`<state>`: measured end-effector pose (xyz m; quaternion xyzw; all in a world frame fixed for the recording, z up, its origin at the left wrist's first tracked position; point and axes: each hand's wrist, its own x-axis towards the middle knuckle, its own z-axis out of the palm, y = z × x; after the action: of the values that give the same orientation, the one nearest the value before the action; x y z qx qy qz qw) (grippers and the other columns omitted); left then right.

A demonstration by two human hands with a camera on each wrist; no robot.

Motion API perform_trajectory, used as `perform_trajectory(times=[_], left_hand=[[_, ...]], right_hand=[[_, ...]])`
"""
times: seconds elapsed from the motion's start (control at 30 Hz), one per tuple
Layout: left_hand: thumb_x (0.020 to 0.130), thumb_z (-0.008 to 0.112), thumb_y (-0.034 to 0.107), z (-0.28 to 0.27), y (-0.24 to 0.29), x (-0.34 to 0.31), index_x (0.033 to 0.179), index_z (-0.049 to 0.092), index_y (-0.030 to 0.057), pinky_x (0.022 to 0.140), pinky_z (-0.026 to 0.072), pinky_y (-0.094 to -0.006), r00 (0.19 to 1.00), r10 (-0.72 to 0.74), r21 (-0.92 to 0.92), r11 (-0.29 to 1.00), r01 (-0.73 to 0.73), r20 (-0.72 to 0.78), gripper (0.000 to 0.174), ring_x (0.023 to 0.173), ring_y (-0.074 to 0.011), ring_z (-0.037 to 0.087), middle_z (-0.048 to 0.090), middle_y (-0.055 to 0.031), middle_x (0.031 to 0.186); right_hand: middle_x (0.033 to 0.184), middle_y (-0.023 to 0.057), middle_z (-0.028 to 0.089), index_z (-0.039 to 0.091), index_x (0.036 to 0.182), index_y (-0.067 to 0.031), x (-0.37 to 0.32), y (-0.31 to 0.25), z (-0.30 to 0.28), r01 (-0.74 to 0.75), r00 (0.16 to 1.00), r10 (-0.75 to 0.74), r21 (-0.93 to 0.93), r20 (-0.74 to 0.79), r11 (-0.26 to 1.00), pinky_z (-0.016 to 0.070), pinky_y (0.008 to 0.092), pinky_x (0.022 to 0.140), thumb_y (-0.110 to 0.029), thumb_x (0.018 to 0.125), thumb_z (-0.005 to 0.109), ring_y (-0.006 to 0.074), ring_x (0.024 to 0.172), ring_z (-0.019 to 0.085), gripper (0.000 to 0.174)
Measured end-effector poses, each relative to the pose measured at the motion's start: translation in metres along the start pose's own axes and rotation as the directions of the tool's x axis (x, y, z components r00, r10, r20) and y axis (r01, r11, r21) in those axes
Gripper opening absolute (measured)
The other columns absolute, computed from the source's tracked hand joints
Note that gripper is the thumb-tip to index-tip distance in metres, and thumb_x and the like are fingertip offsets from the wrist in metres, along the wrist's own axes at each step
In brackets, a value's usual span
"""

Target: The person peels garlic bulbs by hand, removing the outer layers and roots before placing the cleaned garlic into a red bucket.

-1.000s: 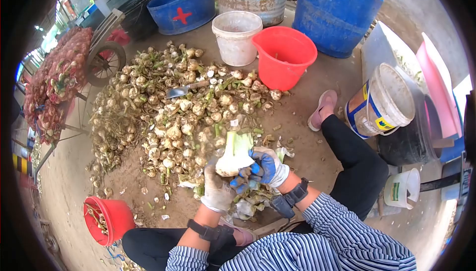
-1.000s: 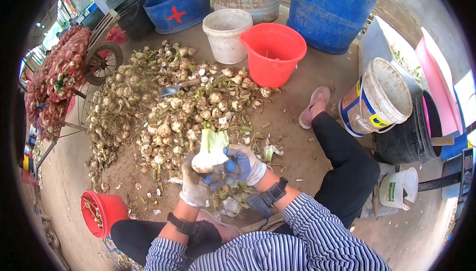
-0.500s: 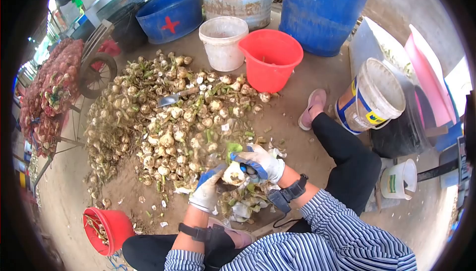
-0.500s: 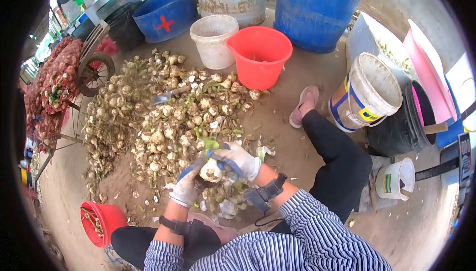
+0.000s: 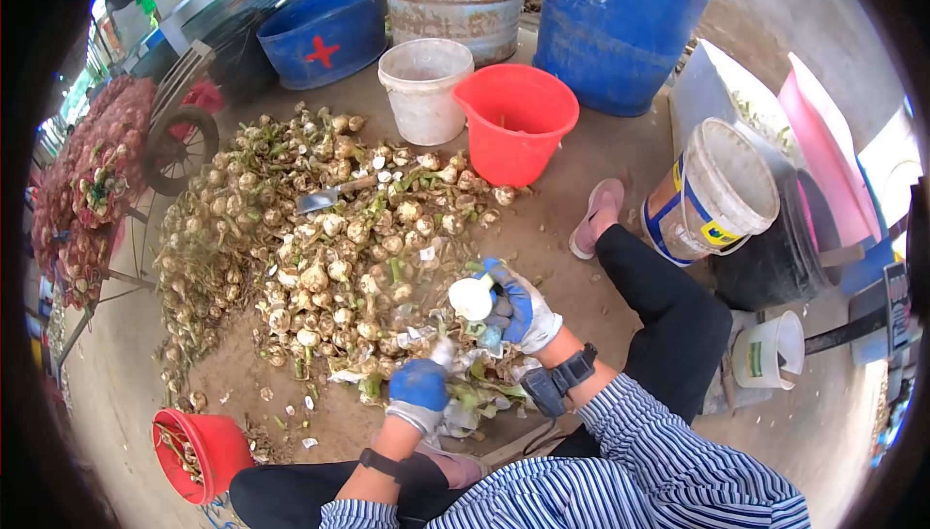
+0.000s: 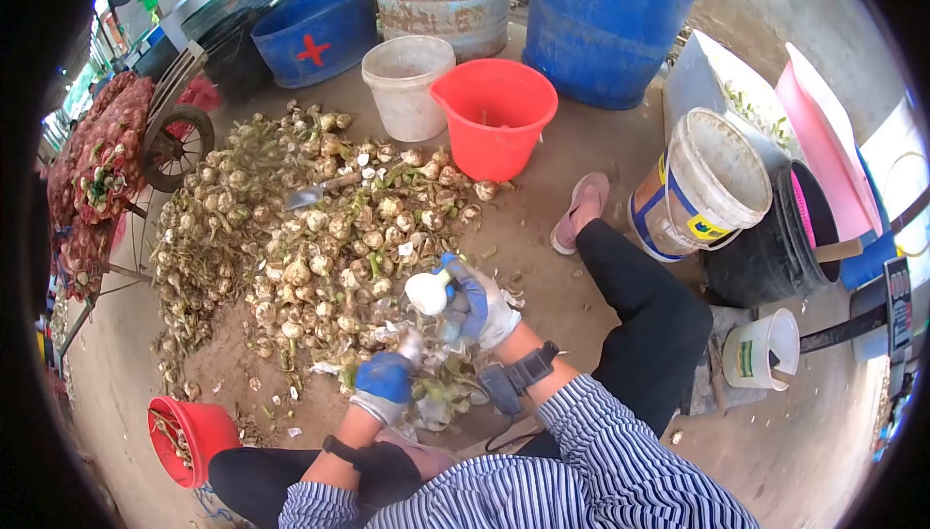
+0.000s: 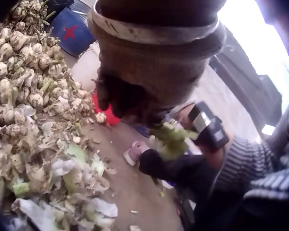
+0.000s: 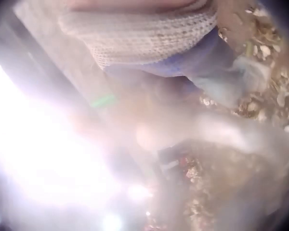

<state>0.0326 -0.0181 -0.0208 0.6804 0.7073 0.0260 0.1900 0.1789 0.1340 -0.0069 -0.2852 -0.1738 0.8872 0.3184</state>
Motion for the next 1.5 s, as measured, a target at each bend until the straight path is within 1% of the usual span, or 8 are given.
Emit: perform_trajectory(times=[0.27,0.47,0.9,1.0,1.13,1.33,1.43,1.5], left_hand=[[0.076,0.064,0.035,-0.018,-0.017,0.017,0.097,0.068,0.0129,0.077,0.0471,-0.0384,0.984,-0.176,-0.841,0.536,0.073,-0.027,0.031,0.086,-0.0318,0.060,0.064,-0.0150,0.091],[0.075,0.065,0.038,-0.020,-0.002,0.011,0.099,0.067,0.0118,0.077,0.0472,-0.0335,0.928,-0.224,-0.372,0.868,0.329,0.298,0.036,0.090,-0.0288,0.062,0.064,-0.0159,0.096],[0.076,0.064,0.020,0.004,-0.052,0.027,0.113,0.057,-0.0007,0.085,0.0458,-0.0329,0.869,-0.485,-0.749,0.536,0.388,0.103,0.043,0.101,-0.0269,0.059,0.063,-0.0177,0.103],[0.074,0.067,0.022,0.023,-0.067,0.027,0.120,0.055,0.0102,0.088,0.0439,-0.0368,0.838,-0.515,-0.909,0.241,0.341,0.178,0.049,0.103,-0.0300,0.057,0.059,-0.0177,0.113],[0.073,0.069,0.014,0.009,-0.069,0.033,0.126,0.047,0.0045,0.088,0.0450,-0.0335,0.770,-0.421,-0.564,0.820,0.097,-0.480,0.059,0.114,-0.0245,0.049,0.046,-0.0157,0.130],[0.076,0.063,-0.007,-0.005,-0.060,0.028,0.126,0.045,0.0044,0.075,0.0495,-0.0248,0.891,-0.453,-0.947,-0.265,-0.181,-0.043,0.055,0.097,-0.0151,0.056,0.054,-0.0054,0.113],[0.074,0.064,-0.008,-0.008,-0.050,0.026,0.127,0.043,0.0010,0.078,0.0504,-0.0271,0.881,-0.436,-0.973,-0.050,-0.226,-0.182,0.058,0.092,-0.0176,0.058,0.053,-0.0089,0.115],[0.070,0.073,-0.002,-0.021,-0.034,0.023,0.127,0.045,0.0017,0.080,0.0498,-0.0281,0.866,-0.396,-0.951,0.165,-0.260,-0.305,0.063,0.110,-0.0176,0.050,0.051,-0.0109,0.123]], right_hand=[[0.053,-0.0029,0.046,0.058,0.089,-0.0099,0.013,-0.011,0.005,0.002,1.000,0.000,-0.319,0.007,0.948,0.0260,0.0214,0.033,-0.035,0.092,0.049,0.0064,0.036,0.034,0.027],[0.069,0.0007,0.058,0.057,0.103,-0.0064,0.093,-0.101,0.086,0.240,0.914,-0.196,-0.084,0.355,0.967,0.0304,0.0183,0.039,-0.033,0.087,0.055,0.0045,0.045,0.033,0.031],[0.112,0.0224,0.058,0.057,0.110,-0.0053,0.224,0.087,-0.002,-0.066,0.996,-0.082,-0.908,-0.035,-0.414,0.0430,0.0400,0.088,-0.033,0.079,0.053,0.0353,0.102,0.056,0.042],[0.110,0.0167,0.060,0.057,0.111,-0.0065,0.213,0.075,-0.016,-0.009,0.997,-0.071,-0.969,0.009,-0.248,0.0458,0.0383,0.086,-0.030,0.081,0.056,0.0339,0.098,0.058,0.038],[0.070,0.0051,0.060,0.062,0.098,-0.0042,0.134,0.047,0.009,-0.087,0.989,0.147,-0.714,0.023,0.695,0.0407,0.0217,0.042,-0.026,0.083,0.059,0.0087,0.048,0.051,0.027],[0.072,0.0027,0.060,0.052,0.116,-0.0017,0.059,0.016,0.034,-0.014,0.939,0.255,-0.712,0.233,0.702,0.0369,0.0182,0.037,-0.030,0.088,0.056,0.0052,0.042,0.046,0.040],[0.073,0.0044,0.057,0.052,0.112,-0.0033,0.051,0.030,0.036,0.785,0.604,-0.013,-0.592,0.797,0.184,0.0448,0.0278,0.050,-0.022,0.089,0.051,0.0107,0.055,0.053,0.029],[0.069,0.0060,0.054,0.055,0.100,-0.0020,0.018,0.021,0.055,-0.116,0.942,0.326,-0.832,0.081,0.542,0.0447,0.0335,0.061,-0.014,0.086,0.050,0.0151,0.066,0.053,0.019]])
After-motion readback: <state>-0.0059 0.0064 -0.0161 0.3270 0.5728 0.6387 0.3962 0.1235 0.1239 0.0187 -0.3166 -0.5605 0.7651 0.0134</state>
